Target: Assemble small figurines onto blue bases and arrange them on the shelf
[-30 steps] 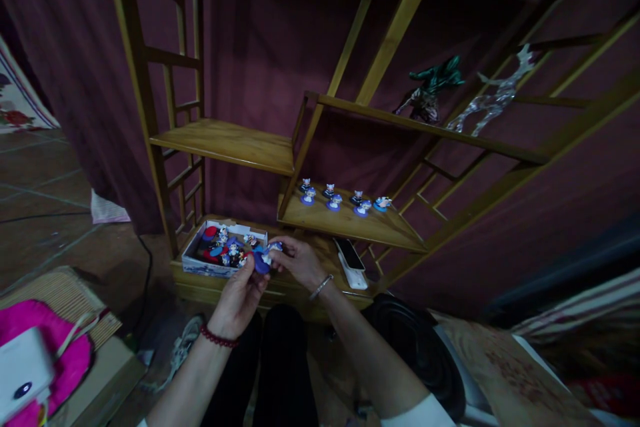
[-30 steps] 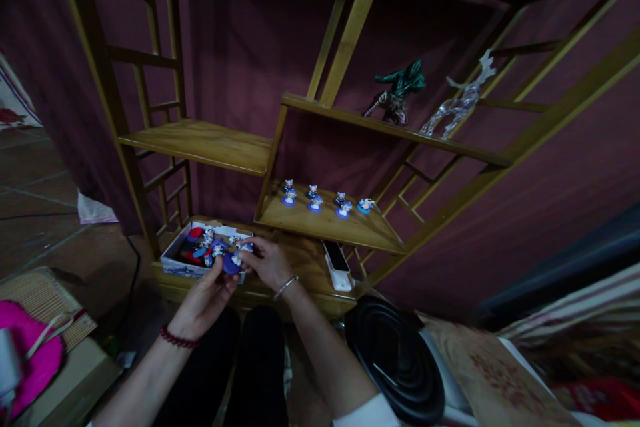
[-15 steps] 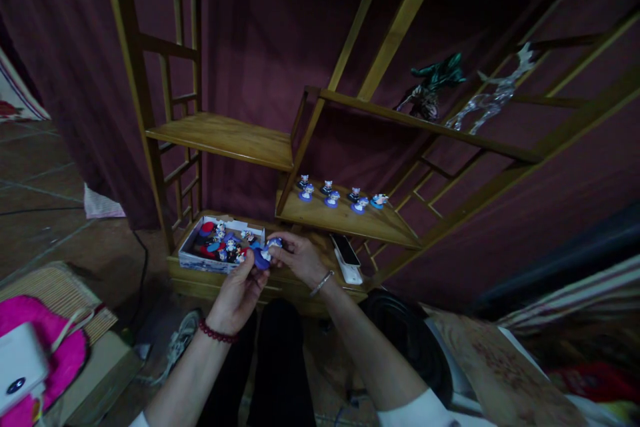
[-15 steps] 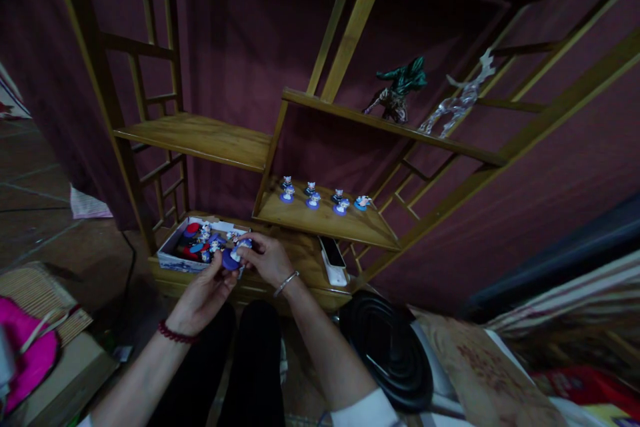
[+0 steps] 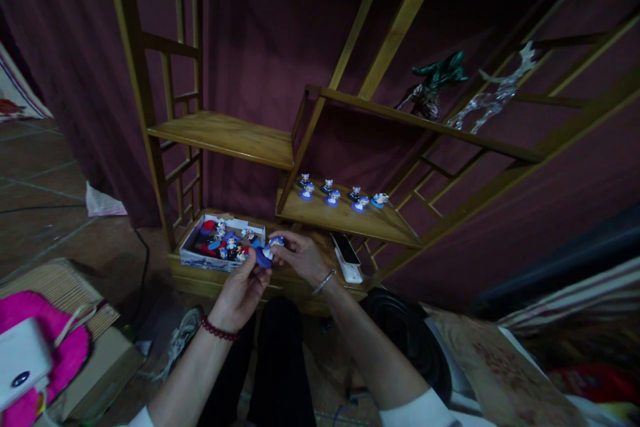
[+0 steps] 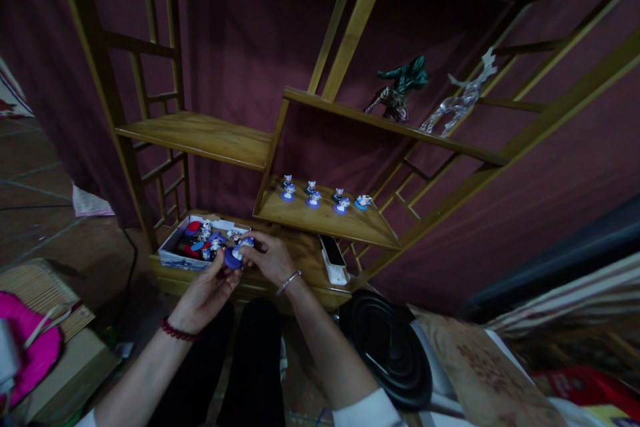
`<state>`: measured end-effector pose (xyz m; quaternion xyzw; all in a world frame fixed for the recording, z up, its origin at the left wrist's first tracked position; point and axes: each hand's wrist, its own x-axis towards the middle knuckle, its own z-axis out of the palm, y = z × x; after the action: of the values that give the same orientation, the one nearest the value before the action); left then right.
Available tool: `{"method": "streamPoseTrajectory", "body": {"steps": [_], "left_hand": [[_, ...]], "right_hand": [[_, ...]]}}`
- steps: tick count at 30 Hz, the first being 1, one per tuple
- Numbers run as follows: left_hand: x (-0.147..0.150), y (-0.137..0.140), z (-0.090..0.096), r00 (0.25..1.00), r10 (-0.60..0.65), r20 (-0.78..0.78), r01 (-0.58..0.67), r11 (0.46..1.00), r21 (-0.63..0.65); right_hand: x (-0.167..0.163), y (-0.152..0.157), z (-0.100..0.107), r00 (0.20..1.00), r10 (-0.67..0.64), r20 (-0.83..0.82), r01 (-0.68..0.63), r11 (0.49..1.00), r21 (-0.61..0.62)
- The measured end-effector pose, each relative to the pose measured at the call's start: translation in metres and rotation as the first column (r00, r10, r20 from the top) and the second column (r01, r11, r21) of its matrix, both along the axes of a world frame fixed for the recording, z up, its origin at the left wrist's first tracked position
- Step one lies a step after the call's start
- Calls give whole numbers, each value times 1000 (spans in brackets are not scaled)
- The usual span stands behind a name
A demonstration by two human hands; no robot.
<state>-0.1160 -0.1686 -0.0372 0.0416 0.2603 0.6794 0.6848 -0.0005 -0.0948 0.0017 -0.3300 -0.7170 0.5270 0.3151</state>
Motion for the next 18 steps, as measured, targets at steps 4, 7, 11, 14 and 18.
{"method": "streamPoseTrajectory", "body": {"steps": [4, 7, 11, 14, 18], "left_hand": [[0, 1, 1, 1000, -17, -9, 17, 1000, 14], [1, 0, 0, 1000, -13, -7, 13, 1000, 2], [1, 0, 0, 1000, -5, 1, 5, 1000, -9], [2, 0, 0, 1000, -14, -9, 13, 1000, -8], [2, 0, 1, 1000, -21, -5, 21, 1000, 0]], "right_hand": [[1, -1, 0, 1000, -5, -6, 5, 1000, 7], [2, -1, 0, 1000, -8, -9, 8, 1000, -2], [1, -2, 0, 999, -37, -17, 37, 999, -22], [1, -4, -1, 998, -65, -25, 64, 997, -52], [1, -5, -1, 997, -66, -40, 63, 996, -56]]}}
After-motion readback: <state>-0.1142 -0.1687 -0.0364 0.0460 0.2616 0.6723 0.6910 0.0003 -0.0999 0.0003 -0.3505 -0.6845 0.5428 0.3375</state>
